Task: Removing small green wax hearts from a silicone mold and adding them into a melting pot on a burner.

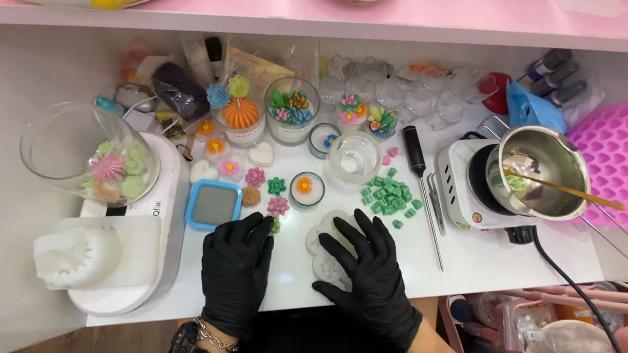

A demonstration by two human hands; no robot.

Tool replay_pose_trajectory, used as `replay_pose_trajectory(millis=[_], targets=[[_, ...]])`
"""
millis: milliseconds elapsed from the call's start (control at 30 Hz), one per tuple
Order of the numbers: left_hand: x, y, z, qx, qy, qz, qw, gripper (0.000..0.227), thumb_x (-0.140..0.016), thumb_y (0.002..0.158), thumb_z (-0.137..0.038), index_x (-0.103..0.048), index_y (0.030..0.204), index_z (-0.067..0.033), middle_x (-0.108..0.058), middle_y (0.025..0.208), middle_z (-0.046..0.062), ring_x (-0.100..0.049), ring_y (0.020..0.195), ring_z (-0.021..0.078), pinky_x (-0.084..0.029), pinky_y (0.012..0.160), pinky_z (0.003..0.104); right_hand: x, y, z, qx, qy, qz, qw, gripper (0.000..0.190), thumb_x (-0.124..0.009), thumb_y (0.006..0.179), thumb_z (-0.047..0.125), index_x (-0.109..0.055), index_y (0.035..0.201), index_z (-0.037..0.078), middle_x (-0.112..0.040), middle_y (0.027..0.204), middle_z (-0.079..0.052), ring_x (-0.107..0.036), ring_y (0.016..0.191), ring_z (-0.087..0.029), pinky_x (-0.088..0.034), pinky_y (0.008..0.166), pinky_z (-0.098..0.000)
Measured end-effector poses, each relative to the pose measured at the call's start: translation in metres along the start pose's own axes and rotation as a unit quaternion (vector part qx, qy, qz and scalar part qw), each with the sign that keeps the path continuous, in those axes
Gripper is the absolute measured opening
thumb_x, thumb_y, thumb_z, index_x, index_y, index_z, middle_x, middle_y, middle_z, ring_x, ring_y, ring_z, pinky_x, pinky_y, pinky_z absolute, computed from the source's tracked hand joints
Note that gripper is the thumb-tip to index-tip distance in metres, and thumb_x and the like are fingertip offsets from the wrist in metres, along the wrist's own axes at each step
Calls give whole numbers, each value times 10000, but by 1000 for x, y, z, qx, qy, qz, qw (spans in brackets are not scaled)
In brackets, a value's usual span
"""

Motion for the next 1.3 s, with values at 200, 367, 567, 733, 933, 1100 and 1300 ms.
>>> replay_pose_trajectory(millis=[200,367,567,733,933,1100,1300], targets=[[-4,-1,0,2,41,-16,999,341,-729,874,-188,-727,1212,-144,-676,1214,27,-587,1106,264,-455,904,410,-11,-4,-6,3,1,15,1000,762,-878,700,389,-597,1378,182,-539,1480,-145,-434,1416,-404,-274,1180,-578],[-6,0,0,9,42,-4,999,375,-725,865,-183,-723,1239,-154,-674,1236,23,-589,1125,259,-457,927,409,-3,0,-7,36,25,4,999,696,-833,736,290,-590,1376,165,-565,1464,-129,-467,1416,-374,-260,1203,-590],[-1,0,-2,28,22,4,999,410,-763,835,-213,-708,1235,-147,-659,1298,52,-589,1165,280,-446,956,417,-4,-3,-15,54,35,28,998,700,-838,714,272,-597,1362,160,-577,1456,-123,-499,1388,-333,-275,1197,-602],[9,-14,-2,11,-6,-46,999,462,-788,817,-231,-695,1266,-178,-630,1363,46,-564,1249,288,-418,1025,425,7,0,-12,56,101,12,993,726,-893,726,349,-602,1349,118,-562,1451,-143,-498,1382,-370,-298,1184,-589],[19,-22,17,40,2,-33,999,605,-793,809,-288,-623,1369,-133,-541,1483,101,-436,1387,351,-369,1111,453,-4,-13,-30,-15,108,-26,994,570,-842,773,212,-649,1301,121,-603,1426,-115,-518,1389,-343,-363,1200,-515],[20,-10,15,19,-41,10,999,723,-811,759,-354,-567,1399,-120,-461,1517,151,-350,1418,420,-313,1124,510,1,-8,-19,-27,93,-26,995,538,-832,770,177,-661,1277,122,-616,1405,-95,-522,1368,-331,-368,1191,-504],[8,-13,24,23,-49,13,998,685,-782,819,-323,-555,1440,-145,-424,1579,136,-327,1471,417,-293,1179,517,-1,-6,-23,-71,110,-38,991,557,-835,767,171,-659,1294,137,-626,1394,-81,-525,1370,-309,-400,1171,-460]])
Point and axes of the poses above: each hand's wrist, its own y-axis towards the middle knuckle, its own x-axis out of the back of the hand, z = x × y, the point moved 5 cm from there along y, towards the middle knuckle
